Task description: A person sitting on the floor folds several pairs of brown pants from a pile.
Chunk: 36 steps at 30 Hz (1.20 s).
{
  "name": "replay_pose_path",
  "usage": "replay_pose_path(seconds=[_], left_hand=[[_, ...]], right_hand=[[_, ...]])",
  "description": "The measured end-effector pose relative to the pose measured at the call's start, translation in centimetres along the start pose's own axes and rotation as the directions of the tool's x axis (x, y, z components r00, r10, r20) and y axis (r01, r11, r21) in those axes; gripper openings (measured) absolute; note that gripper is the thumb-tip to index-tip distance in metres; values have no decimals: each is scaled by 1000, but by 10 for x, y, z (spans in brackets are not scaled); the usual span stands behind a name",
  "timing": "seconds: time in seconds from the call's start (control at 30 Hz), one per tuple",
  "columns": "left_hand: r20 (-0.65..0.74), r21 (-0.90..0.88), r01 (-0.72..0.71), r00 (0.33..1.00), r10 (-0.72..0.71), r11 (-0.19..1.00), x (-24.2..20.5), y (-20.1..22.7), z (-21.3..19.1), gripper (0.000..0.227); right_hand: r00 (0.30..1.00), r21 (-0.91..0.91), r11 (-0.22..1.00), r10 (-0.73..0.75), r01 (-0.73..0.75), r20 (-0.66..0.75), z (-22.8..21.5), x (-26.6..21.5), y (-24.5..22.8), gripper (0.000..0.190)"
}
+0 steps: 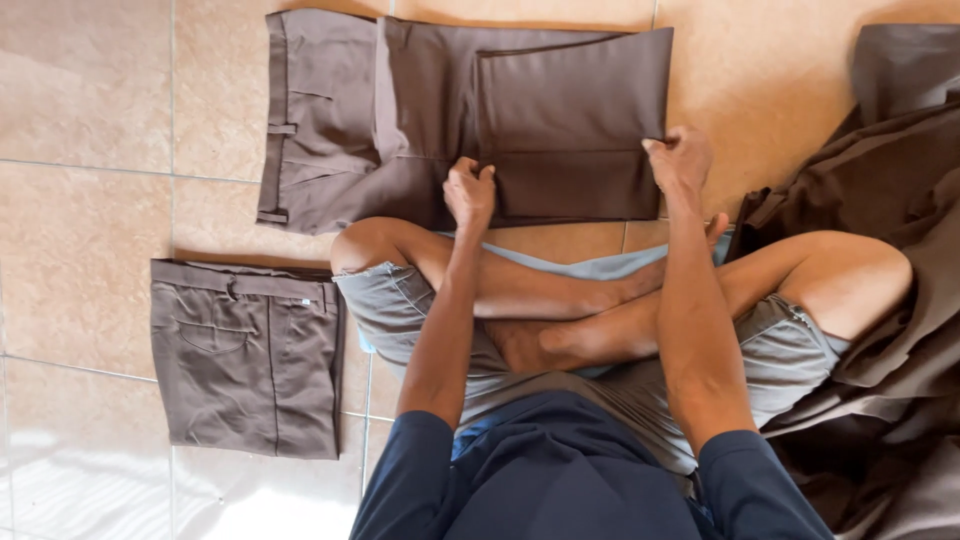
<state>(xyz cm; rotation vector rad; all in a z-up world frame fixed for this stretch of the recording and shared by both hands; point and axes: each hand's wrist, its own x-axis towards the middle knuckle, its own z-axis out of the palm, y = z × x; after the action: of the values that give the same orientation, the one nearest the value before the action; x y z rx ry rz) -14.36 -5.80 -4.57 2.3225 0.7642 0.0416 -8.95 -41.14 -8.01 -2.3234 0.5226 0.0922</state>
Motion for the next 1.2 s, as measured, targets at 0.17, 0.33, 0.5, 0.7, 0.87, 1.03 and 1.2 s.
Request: replay_pose_path(seconds=[0.17,0.33,0.5,0.7,0.87,1.03,1.2], left_hand=[[-74,139,-181,979,192,974,-39,34,51,30],[-109,139,-151,980,166,979,-44,32,68,26],[-86,39,-15,996,18,999,-12,-1,20,18],[-82,43,-34,996,38,998,-32,13,35,22],[-172,-42,-204,966,194,978,-54,44,26,29],[31,-163,-60,997,66,985,-39,49,-4,22],[-276,-127,-393,896,348,911,-32,71,-29,13]], right_hand=[[903,-33,925,361,-379,-234,-10,32,72,14],[950,58,969,246,-239,-192,-36,13,50,35],[992,-45,992,112,-115,-56,-30,-5,11,50],[965,99,992,105,-83,-242,-24,-3,29,31],[961,111,978,195,-176,-197,-64,-19,1,26],[967,123,974,206,-188,-149,-64,-18,-2,33],[965,43,985,173,-168,-198,-47,3,29,36]])
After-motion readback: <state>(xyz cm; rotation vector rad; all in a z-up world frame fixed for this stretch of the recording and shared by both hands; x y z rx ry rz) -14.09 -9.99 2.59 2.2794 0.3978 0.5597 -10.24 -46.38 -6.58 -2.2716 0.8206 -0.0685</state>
